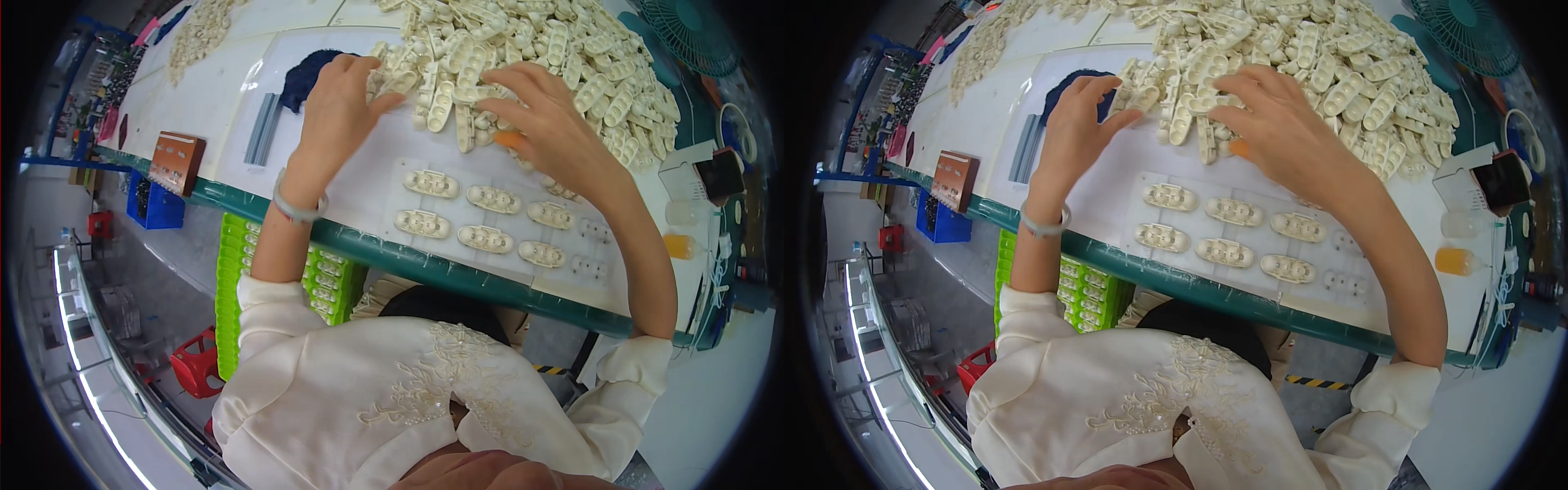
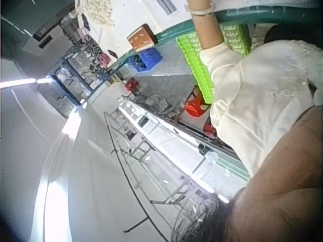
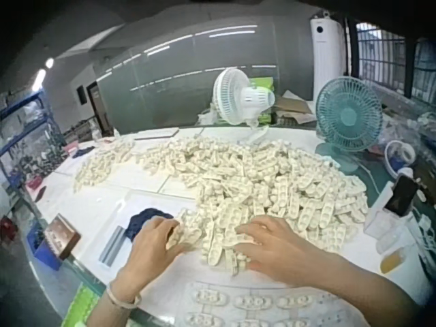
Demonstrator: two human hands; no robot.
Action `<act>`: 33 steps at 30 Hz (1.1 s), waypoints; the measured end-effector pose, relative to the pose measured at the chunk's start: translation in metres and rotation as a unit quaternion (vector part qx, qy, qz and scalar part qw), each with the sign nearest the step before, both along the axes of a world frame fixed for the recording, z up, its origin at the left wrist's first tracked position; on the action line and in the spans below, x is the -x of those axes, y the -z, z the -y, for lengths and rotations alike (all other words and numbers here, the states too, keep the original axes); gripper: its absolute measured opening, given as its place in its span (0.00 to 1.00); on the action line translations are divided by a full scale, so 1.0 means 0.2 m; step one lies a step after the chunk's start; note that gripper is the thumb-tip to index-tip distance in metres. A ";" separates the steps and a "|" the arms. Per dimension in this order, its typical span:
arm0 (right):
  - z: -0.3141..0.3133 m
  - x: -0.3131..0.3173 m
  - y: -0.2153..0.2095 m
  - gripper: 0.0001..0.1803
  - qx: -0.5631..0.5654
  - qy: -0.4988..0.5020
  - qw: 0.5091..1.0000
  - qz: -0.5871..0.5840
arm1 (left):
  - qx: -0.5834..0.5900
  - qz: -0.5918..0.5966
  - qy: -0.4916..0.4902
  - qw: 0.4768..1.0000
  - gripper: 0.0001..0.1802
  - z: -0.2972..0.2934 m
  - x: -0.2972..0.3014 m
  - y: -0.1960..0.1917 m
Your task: Applying glue and assembling small white plastic components on a production line.
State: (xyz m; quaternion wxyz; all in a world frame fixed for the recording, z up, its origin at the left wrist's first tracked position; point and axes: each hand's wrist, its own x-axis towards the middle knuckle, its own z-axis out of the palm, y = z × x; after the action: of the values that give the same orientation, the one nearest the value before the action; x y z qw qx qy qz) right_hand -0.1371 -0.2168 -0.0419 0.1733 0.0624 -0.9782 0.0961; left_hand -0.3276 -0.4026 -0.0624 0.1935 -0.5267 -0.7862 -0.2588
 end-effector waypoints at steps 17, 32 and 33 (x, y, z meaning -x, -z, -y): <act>0.03 0.44 0.05 0.10 -0.056 -0.096 0.991 -0.070 | 0.051 0.477 0.117 0.870 0.23 -0.03 0.10 0.07; 0.03 -0.90 0.11 0.11 0.045 0.212 0.976 0.017 | 0.094 0.779 0.293 0.547 0.25 -0.17 -0.18 -0.05; 0.04 -0.90 0.12 0.12 0.055 0.207 0.977 0.007 | 0.115 0.784 0.302 0.530 0.24 -0.20 -0.24 -0.07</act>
State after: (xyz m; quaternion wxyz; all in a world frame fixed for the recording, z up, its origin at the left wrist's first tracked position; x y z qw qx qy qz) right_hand 0.0438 -0.2258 -0.0656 0.1860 -0.1520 -0.9642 0.1125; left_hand -0.2805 -0.3616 -0.0489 -0.6525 -0.3362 -0.4386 -0.5185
